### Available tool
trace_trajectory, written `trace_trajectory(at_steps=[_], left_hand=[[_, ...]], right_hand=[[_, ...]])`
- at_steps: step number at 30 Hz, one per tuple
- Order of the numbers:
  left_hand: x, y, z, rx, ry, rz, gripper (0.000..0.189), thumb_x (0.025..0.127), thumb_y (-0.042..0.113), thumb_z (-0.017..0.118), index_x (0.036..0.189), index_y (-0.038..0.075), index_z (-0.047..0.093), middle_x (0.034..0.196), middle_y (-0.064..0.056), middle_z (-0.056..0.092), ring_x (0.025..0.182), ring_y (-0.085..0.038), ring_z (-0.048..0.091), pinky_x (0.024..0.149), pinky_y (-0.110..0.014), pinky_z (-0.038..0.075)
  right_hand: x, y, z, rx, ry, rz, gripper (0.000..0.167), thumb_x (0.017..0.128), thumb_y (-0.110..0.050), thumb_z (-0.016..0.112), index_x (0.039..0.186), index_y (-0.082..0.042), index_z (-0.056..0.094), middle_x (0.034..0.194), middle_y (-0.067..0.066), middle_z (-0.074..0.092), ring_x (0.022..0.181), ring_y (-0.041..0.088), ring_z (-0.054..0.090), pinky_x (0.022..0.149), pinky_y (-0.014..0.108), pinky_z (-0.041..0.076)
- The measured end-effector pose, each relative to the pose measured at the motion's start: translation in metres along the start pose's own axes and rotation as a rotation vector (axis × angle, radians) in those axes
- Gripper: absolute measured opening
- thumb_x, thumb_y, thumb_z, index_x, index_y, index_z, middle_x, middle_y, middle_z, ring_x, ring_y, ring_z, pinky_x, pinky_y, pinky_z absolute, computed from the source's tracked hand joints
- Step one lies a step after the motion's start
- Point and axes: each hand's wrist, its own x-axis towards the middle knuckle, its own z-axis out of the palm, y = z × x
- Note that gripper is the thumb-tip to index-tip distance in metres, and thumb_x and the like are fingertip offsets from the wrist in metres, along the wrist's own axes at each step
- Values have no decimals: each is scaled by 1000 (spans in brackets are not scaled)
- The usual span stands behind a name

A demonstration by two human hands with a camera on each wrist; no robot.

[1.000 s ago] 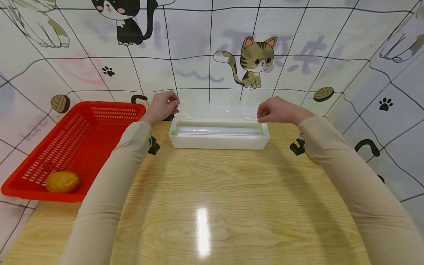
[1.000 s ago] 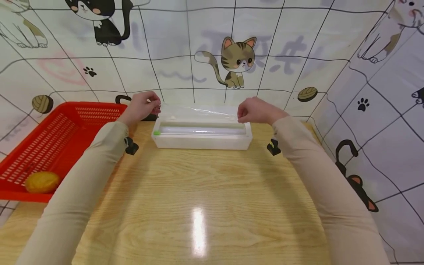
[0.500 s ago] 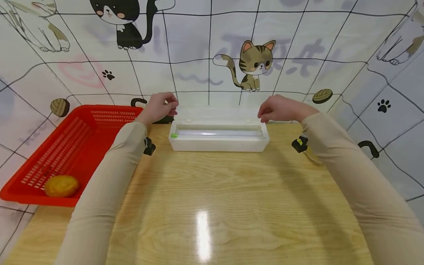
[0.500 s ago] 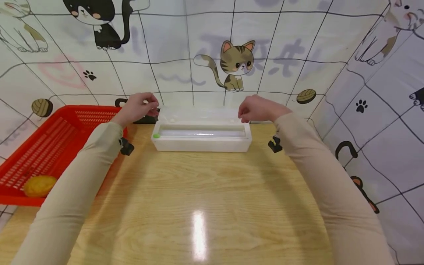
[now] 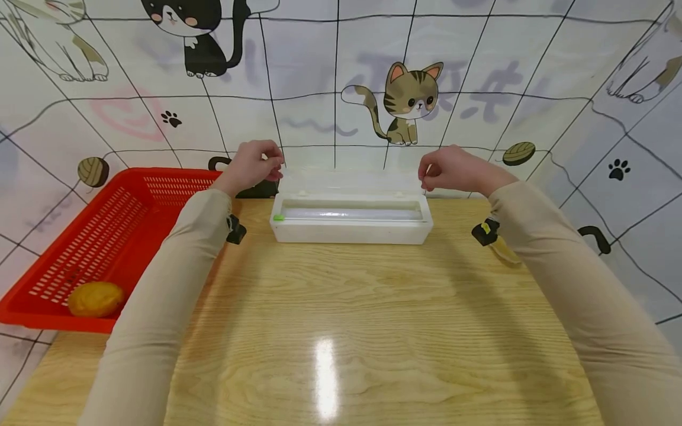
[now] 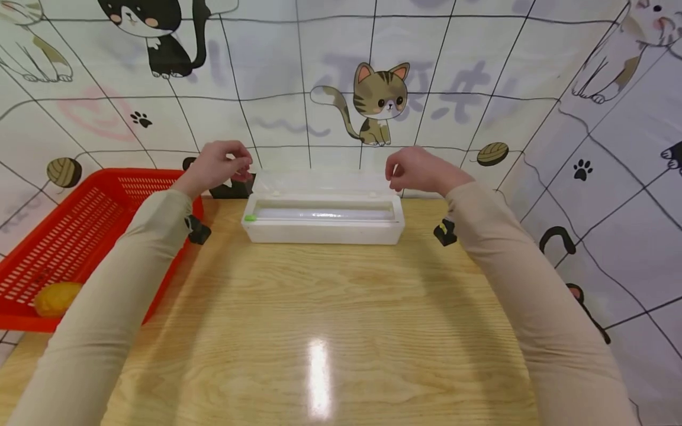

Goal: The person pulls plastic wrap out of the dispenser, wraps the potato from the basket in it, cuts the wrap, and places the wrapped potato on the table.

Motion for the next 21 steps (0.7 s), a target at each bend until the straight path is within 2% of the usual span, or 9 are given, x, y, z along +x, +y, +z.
trace_trajectory(at_steps=[5, 12, 21], left_hand=[[-2, 6, -3, 20, 5, 6, 16, 99, 5, 51, 105, -7, 59, 94, -21, 58, 85, -30, 68, 71, -27, 55], [-2, 11, -7, 57, 12, 22, 14, 99, 6, 52, 103, -5, 60, 97, -23, 60, 85, -30, 68, 71, -26, 55], [0, 16, -9, 62, 17, 31, 16, 99, 7, 52, 104, -6, 60, 95, -23, 61, 86, -32, 68, 68, -23, 54]], right_hand=[[1, -1, -1, -64, 31, 32, 8, 91, -5, 62, 96, 0, 65, 87, 9, 71, 80, 22, 68, 73, 41, 50], [-2, -6, -5, -195, 81, -9, 11, 90, -3, 62, 98, 2, 68, 90, 12, 69, 83, 26, 65, 78, 45, 51], [-9, -12, -14, -257, 105, 7, 8, 90, -4, 63, 95, 0, 67, 85, 9, 67, 76, 24, 61, 75, 44, 50]])
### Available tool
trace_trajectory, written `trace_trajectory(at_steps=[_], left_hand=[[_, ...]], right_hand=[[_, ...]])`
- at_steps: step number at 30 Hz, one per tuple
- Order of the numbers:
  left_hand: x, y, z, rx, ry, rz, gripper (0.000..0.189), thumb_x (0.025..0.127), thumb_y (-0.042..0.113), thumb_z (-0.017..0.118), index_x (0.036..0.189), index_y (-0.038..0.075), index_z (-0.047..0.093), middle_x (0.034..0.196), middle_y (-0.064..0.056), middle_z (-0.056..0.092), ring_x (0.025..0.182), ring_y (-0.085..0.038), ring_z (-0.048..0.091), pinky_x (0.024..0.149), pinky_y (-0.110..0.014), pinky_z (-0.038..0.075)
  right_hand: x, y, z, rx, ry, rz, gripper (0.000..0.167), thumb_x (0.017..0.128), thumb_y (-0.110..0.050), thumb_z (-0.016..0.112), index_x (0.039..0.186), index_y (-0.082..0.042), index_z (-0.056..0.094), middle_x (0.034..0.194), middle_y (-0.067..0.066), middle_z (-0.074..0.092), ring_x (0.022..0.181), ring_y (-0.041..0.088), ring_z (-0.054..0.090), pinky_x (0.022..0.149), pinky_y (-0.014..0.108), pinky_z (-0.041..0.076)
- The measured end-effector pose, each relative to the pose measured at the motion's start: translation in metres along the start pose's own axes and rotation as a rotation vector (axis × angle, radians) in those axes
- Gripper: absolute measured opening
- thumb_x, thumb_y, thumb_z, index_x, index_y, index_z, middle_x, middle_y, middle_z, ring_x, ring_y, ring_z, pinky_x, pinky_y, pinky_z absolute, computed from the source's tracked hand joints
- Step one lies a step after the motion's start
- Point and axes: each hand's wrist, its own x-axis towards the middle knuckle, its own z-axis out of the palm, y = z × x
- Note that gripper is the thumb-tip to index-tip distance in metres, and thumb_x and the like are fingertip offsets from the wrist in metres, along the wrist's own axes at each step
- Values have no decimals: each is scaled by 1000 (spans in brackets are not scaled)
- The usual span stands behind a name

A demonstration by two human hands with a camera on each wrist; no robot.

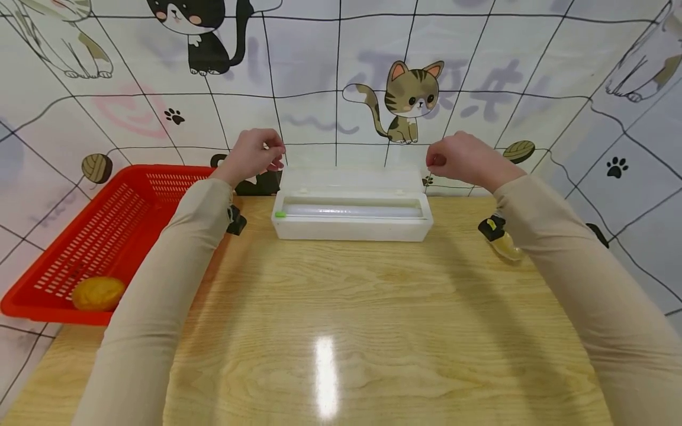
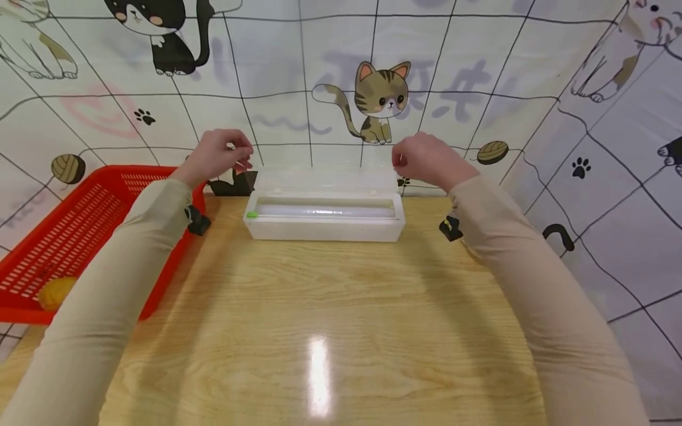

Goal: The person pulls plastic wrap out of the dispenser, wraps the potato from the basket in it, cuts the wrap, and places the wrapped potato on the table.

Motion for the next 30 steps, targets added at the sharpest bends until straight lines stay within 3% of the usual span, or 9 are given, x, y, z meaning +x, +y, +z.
trace_trajectory(at_steps=[7, 19, 30], left_hand=[[1, 5, -2, 9, 6, 7, 17, 99, 7, 52, 107, -7, 60, 95, -20, 62, 87, -33, 68, 70, -25, 55], [-1, 12, -7, 23, 10, 12, 16, 100, 6, 51, 106, -5, 60, 98, -22, 61, 88, -30, 67, 73, -26, 55], [-1, 18, -13, 20, 37, 37, 15, 99, 4, 51, 103, -7, 61, 92, -19, 61, 86, -29, 68, 71, -24, 54]], right_hand=[[-2, 2, -4, -12, 20, -28, 4, 89, -3, 60, 90, -3, 64, 79, 6, 66, 70, 21, 60, 70, 41, 48], [-2, 2, -4, 44, 10, 22, 3, 89, -2, 58, 91, -1, 56, 79, 8, 60, 70, 23, 53, 68, 40, 44], [-5, -1, -10, 43, 12, 37, 5, 89, -3, 56, 93, 0, 55, 83, 11, 61, 75, 25, 57, 71, 41, 46]])
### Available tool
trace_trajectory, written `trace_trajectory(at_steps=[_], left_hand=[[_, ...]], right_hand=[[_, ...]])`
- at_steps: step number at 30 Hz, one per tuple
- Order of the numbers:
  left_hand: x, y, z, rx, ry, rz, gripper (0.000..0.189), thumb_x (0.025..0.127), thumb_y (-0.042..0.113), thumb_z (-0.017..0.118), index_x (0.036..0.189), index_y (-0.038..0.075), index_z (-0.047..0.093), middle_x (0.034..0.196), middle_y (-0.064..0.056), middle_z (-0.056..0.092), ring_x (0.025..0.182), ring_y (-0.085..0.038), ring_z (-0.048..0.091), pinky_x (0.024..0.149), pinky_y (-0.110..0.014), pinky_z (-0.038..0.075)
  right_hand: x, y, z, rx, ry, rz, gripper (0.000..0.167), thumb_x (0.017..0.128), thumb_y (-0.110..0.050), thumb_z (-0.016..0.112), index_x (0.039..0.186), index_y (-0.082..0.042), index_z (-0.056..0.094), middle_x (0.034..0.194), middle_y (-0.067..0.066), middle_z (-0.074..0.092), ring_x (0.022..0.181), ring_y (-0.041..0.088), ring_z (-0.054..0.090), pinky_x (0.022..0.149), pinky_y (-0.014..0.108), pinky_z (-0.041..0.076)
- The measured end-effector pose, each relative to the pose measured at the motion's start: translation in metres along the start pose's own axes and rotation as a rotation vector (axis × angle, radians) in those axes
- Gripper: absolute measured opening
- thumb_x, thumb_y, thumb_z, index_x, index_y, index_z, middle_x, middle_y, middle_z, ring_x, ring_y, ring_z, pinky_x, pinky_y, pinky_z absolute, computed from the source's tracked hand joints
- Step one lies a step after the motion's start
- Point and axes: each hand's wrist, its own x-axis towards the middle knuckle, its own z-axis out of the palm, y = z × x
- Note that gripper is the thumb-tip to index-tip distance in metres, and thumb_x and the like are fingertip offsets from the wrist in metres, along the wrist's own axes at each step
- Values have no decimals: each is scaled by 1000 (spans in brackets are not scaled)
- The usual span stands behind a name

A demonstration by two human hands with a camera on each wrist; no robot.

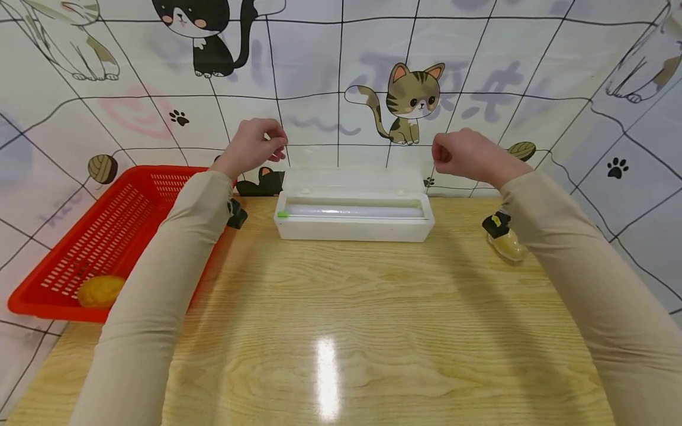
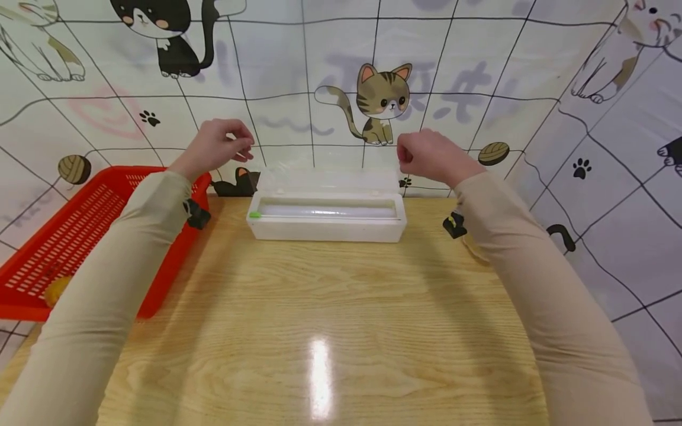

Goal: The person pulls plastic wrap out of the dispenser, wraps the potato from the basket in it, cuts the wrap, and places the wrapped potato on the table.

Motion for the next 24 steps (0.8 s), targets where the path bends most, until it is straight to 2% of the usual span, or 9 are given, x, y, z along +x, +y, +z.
trace_trajectory(at_steps=[3, 8, 17, 21, 24], left_hand=[[0, 0, -1, -2, 10, 5, 15, 99, 4, 51, 103, -7, 60, 92, -19, 60, 85, -27, 68, 71, -23, 54], [0, 1, -4, -2, 18, 14, 15, 99, 5, 51, 103, -7, 60, 95, -21, 62, 87, -30, 67, 74, -25, 54], [0, 4, -9, -1, 34, 19, 15, 99, 5, 52, 102, -6, 60, 92, -20, 61, 86, -30, 67, 73, -25, 54], [-2, 7, -11, -2, 37, 16, 14, 99, 6, 53, 102, -6, 60, 93, -21, 61, 85, -27, 68, 72, -24, 54], [-3, 8, -13, 1, 45, 10, 15, 99, 6, 53, 103, -6, 61, 94, -21, 61, 83, -25, 68, 72, -23, 54]], right_hand=[[0, -1, -2, -9, 3, 9, 6, 92, -4, 55, 95, 0, 55, 84, 11, 62, 73, 24, 57, 70, 41, 46], [0, -3, -5, -27, 11, 20, 8, 96, -7, 53, 98, 1, 55, 83, 10, 62, 68, 23, 57, 67, 40, 46], [3, -5, -12, -56, 38, 11, 7, 87, -3, 57, 92, 1, 54, 81, 11, 60, 72, 26, 55, 69, 41, 45], [2, -6, -15, -40, 52, 22, 14, 91, -4, 56, 102, 3, 53, 87, 16, 64, 77, 30, 60, 73, 44, 47], [1, -8, -16, -49, 90, 6, 14, 92, -3, 55, 104, 4, 57, 86, 16, 65, 75, 30, 60, 73, 44, 48]])
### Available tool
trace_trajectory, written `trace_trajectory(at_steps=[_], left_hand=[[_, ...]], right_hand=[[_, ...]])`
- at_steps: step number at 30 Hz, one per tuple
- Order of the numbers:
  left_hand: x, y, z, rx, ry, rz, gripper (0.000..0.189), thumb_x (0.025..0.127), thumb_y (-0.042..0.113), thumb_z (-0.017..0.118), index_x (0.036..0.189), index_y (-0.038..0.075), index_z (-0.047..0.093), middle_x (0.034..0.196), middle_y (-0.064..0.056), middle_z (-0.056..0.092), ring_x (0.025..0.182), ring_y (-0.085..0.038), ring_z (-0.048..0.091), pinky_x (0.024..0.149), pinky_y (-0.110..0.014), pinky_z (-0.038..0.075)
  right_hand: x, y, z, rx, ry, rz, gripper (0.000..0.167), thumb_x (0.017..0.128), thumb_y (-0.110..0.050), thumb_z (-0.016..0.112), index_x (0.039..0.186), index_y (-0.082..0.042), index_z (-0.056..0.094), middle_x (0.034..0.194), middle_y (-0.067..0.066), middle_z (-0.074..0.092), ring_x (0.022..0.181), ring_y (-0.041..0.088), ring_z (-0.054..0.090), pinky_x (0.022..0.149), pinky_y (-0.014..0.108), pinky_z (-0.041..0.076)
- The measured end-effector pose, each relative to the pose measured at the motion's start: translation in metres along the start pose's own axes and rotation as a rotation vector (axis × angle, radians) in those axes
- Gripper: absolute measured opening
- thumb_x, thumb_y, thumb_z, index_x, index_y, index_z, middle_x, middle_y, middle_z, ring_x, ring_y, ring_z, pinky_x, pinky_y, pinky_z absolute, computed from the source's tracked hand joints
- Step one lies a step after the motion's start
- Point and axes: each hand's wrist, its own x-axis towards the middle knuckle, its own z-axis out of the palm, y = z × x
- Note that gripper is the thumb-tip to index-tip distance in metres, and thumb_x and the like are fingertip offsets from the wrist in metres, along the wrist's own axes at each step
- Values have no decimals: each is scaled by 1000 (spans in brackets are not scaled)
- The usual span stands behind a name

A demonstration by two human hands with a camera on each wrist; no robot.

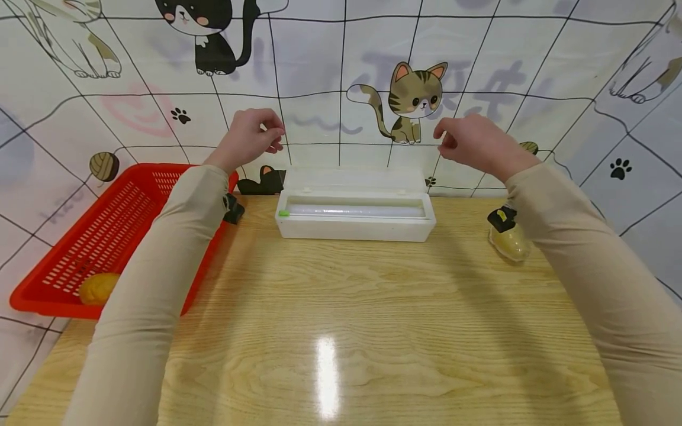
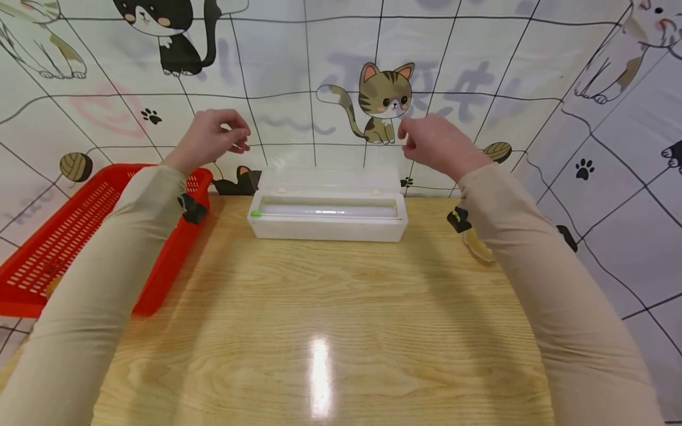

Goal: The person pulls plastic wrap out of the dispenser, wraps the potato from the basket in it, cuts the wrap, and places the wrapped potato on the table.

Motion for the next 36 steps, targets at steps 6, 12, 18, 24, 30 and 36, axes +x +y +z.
trace_trajectory(at_steps=[6, 12, 18, 24, 30, 36], left_hand=[[1, 2, -2, -3, 19, 1, 14, 98, 5, 53, 101, -6, 61, 90, -19, 60, 78, -18, 68, 69, -21, 54], [2, 4, -2, -6, 48, 15, 14, 98, 5, 53, 100, -6, 62, 90, -17, 62, 74, -17, 66, 68, -20, 54], [0, 9, -5, 14, 58, 16, 16, 99, 7, 52, 102, -5, 62, 92, -16, 63, 78, -20, 66, 71, -22, 54], [1, 11, -11, 40, 46, 6, 18, 100, 9, 52, 107, -5, 61, 98, -18, 62, 83, -23, 65, 76, -24, 54], [2, 18, -19, 60, 69, 24, 18, 97, 7, 56, 106, -7, 64, 98, -22, 64, 83, -25, 65, 75, -23, 54], [3, 27, -27, 64, 107, 24, 19, 96, 8, 59, 104, -7, 67, 93, -20, 64, 74, -14, 65, 71, -20, 53]], right_hand=[[-2, 1, -3, -48, 68, -34, 7, 91, -3, 57, 94, 1, 63, 78, 10, 63, 69, 24, 56, 67, 42, 45], [-1, -1, -10, -60, 42, -5, 9, 91, -3, 57, 94, 3, 63, 80, 13, 63, 71, 27, 55, 68, 43, 45], [-2, -2, -15, -60, 95, 1, 10, 91, -3, 57, 93, 3, 64, 81, 15, 65, 72, 29, 58, 70, 44, 47], [-4, -2, -19, -8, 188, -12, 10, 91, -2, 57, 92, 4, 65, 84, 19, 67, 77, 32, 62, 76, 47, 48], [-4, -4, -26, -9, 188, 2, 12, 92, -4, 56, 95, 5, 65, 88, 21, 67, 80, 33, 63, 76, 47, 49], [-3, -6, -35, 1, 179, 21, 14, 93, -4, 55, 98, 6, 64, 92, 23, 67, 84, 35, 63, 79, 47, 49]])
